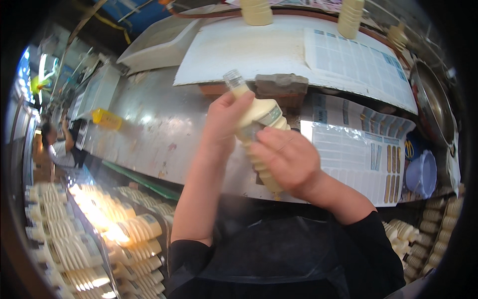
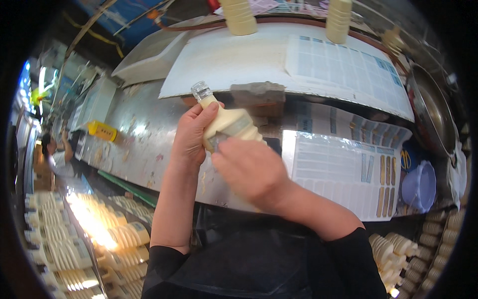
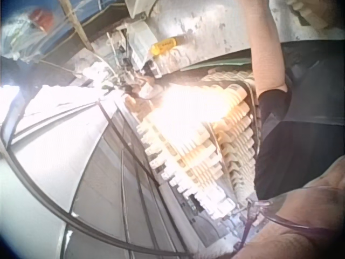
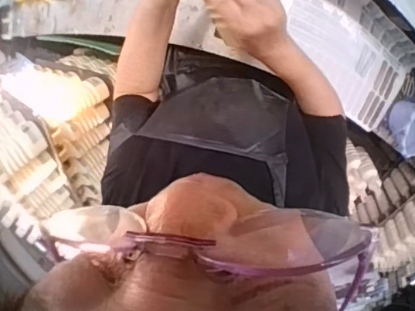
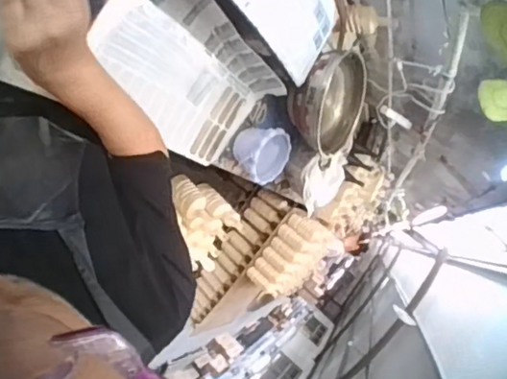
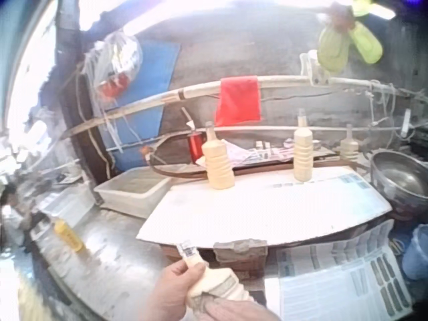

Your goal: The person repeatedly picks up cream-colored plastic bottles, applies rectangular labels to their sides, and places them on a metal workbench. The person also uses a small dark tool to smooth or adjust the labels on the bottles.

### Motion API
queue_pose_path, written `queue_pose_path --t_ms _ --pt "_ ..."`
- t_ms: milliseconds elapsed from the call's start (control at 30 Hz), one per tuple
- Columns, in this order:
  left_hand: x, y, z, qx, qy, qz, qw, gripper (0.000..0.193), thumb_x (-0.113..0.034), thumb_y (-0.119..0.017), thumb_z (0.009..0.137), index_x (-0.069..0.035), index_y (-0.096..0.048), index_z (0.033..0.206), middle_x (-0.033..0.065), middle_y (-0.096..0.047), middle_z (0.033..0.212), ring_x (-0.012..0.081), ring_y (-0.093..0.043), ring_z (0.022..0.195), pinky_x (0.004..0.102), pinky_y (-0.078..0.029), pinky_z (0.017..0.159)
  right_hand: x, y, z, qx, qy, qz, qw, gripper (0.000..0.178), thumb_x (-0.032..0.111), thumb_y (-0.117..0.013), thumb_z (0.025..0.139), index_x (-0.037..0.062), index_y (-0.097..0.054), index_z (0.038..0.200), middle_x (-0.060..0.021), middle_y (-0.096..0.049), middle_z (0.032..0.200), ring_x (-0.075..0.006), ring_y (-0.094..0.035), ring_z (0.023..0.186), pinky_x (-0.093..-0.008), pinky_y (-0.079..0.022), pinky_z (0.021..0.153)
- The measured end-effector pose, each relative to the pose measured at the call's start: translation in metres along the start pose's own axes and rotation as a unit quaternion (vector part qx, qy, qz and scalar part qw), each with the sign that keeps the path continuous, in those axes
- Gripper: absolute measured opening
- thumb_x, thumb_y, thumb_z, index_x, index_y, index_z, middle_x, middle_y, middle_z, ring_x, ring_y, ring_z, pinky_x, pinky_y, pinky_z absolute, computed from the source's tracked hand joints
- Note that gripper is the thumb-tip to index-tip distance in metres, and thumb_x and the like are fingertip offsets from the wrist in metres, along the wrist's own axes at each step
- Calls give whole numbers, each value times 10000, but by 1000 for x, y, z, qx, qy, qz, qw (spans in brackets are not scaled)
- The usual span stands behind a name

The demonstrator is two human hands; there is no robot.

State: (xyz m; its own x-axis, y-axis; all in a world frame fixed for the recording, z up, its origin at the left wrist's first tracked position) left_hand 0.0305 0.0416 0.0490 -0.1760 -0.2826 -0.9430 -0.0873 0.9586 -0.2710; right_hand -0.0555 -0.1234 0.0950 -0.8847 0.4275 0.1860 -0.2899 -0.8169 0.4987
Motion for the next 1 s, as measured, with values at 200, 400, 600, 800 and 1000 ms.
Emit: queue_pose_path --t_ms 200,400,600,800,1000 --pt "0 24 -41 -116 -56 9 992 277 -250 -759 945 0 -733 1061 24 -718 950 75 -628 831 265 -521 749 60 -22 12 137 67 -41 987 315 57 -698 761 -19 -725 1066 -184 -700 1082 -310 -706 997 -372 -560 789" --pt "-15 42 -117 -198 -184 39 962 252 -234 -747 951 8 -721 1018 23 -706 913 67 -607 823 262 -514 735 52 -2 14 126 -22 258 958 269 -45 -740 791 30 -752 1048 -153 -754 1003 -299 -742 905 -364 -585 821" --pt "-99 51 -269 -330 -411 302 794 232 -161 -818 867 -1 -720 1004 31 -681 880 75 -606 746 279 -514 684 16 16 45 18 -260 457 850 390 6 -587 949 2 -613 1339 -104 -677 1230 -192 -653 1129 -310 -488 1015" --pt "-158 73 -449 -493 -482 284 666 196 -22 -718 875 -2 -709 1070 51 -713 943 131 -671 850 281 -537 784 30 -25 77 95 -312 559 762 518 5 -477 922 15 -539 1436 -101 -590 1361 -190 -544 1289 -288 -378 1112" --pt "-190 66 -660 -701 -434 365 432 194 -95 -704 962 39 -715 1102 57 -708 980 106 -636 887 264 -515 823 55 -69 104 181 -322 572 732 512 -38 -469 932 20 -533 1437 -91 -577 1359 -175 -539 1266 -285 -381 1109"
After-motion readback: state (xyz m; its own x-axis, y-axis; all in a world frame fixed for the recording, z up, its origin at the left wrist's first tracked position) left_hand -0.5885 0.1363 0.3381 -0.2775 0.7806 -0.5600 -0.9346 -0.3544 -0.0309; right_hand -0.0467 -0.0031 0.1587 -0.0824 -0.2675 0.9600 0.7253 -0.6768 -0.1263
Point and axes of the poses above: each hand's wrist, its own z-axis towards the middle knuckle, its own y-axis out of the back of the hand, x = y × z, the point moved 5 cm from there along z, towards the middle knuckle
